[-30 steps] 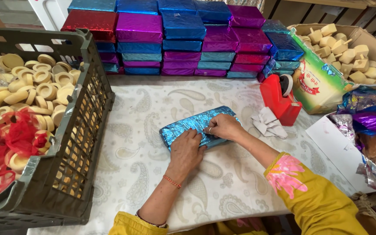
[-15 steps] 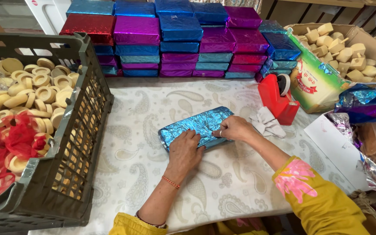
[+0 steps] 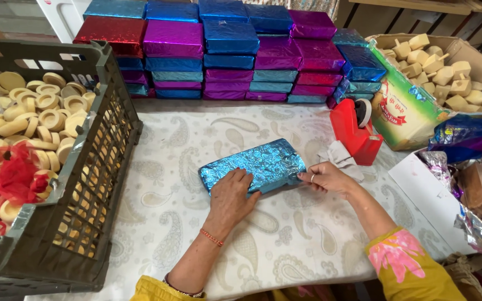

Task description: Wrapping gift boxes or merchandise in colored foil and clear plastic.

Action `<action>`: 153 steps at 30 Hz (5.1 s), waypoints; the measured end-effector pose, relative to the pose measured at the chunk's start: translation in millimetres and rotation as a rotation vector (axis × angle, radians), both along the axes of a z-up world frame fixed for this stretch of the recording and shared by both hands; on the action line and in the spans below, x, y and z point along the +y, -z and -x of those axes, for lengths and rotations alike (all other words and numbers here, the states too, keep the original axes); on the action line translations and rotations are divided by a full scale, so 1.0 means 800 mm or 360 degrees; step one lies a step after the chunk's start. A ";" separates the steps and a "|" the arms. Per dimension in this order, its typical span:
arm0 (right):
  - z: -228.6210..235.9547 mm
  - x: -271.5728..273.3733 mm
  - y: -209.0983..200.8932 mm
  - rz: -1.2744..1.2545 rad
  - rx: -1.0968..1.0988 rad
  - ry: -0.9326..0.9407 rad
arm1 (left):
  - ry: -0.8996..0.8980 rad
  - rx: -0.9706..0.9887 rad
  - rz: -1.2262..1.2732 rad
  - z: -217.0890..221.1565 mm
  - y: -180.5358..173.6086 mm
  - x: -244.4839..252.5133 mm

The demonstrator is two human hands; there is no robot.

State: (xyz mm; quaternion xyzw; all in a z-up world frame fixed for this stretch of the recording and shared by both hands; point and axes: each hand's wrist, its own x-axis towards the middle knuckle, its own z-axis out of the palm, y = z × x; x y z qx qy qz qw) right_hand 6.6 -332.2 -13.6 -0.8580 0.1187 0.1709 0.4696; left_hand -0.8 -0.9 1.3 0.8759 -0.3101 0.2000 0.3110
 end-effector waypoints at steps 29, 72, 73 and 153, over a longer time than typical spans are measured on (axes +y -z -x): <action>-0.024 0.031 0.030 -0.0189 -0.1091 0.0678 | -0.0373 -0.0189 0.0378 -0.002 -0.012 0.012; 0.014 0.098 -0.017 0.1204 -0.1948 -0.0781 | -0.0093 0.0064 -0.0234 -0.004 -0.001 0.020; 0.015 0.098 -0.017 0.1203 -0.1950 -0.0785 | -0.0098 0.0063 -0.0232 -0.004 0.001 0.020; 0.007 0.091 0.000 0.1276 -0.1709 -0.0604 | -0.0261 0.0131 -0.0277 -0.001 -0.019 0.028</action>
